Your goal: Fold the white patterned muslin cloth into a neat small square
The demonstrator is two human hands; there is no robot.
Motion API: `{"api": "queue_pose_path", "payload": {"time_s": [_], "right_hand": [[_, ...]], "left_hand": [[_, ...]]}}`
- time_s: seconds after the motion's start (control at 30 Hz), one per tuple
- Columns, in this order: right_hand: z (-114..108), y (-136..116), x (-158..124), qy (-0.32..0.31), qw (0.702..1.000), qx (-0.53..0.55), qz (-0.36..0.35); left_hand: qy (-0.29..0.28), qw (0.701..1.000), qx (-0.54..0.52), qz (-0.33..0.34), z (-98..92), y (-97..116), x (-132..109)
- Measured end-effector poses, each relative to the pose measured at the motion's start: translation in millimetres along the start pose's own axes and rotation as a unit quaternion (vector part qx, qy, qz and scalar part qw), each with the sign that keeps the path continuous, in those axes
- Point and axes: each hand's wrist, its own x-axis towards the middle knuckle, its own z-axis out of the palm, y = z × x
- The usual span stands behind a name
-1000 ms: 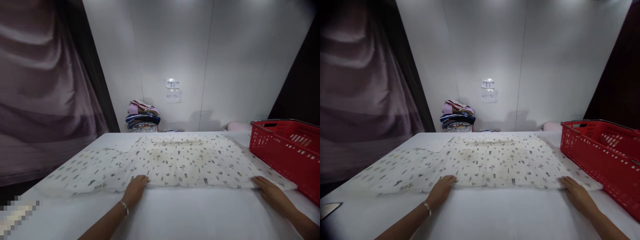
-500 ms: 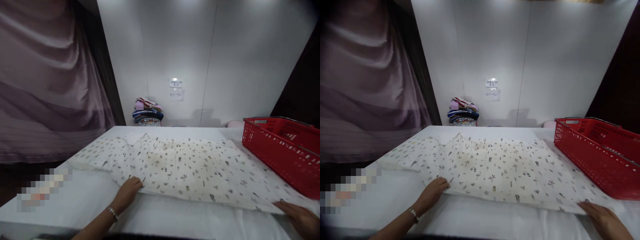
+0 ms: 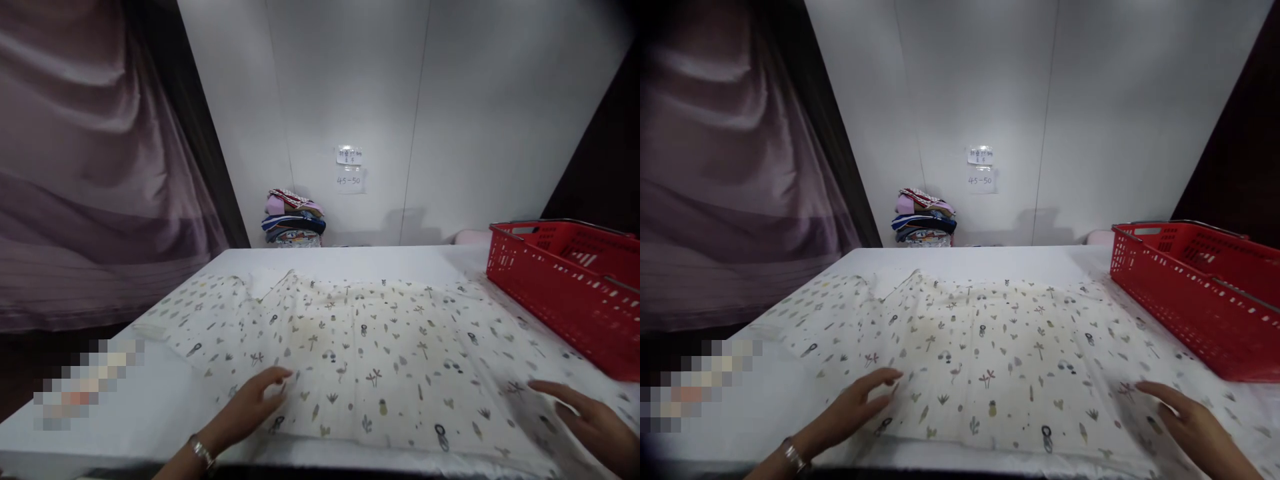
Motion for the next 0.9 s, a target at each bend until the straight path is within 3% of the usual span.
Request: {"api": "queue_pose_path", "payload": {"time_s": [0.13, 0.33, 0.43, 0.53, 0.7, 0.9], "right_hand": [[29.1, -78.9, 57.5, -0.076, 0.997, 0.033, -0.002], [73.4, -154.4, 161.7, -0.044, 0.994, 0.016, -0.100], [102.7, -184.8, 216.7, -0.063, 0.993, 0.010, -0.102], [135.9, -209.0, 262.8, -0.114, 0.988, -0.034, -0.095], [177.4, -217.6, 302.7, -0.198, 0.969, -0.117, -0.094], [194.2, -198.6, 302.5, -0.261, 0.944, -0.166, -0.115]], "left_hand": [[0.048, 0.998, -0.018, 0.044, -4.5, 26.6, 67.7], [0.122, 0.988, 0.048, 0.078, -7.9, 58.1, 196.6], [0.104, 0.981, 0.149, 0.062, -4.9, 70.5, 256.6], [0.079, 0.976, 0.201, 0.038, 5.1, 74.9, 300.4], [0.030, 0.968, 0.249, 0.027, 25.3, 64.4, 326.4], [0.000, 0.956, 0.280, 0.082, 27.2, 52.5, 321.8]]}}
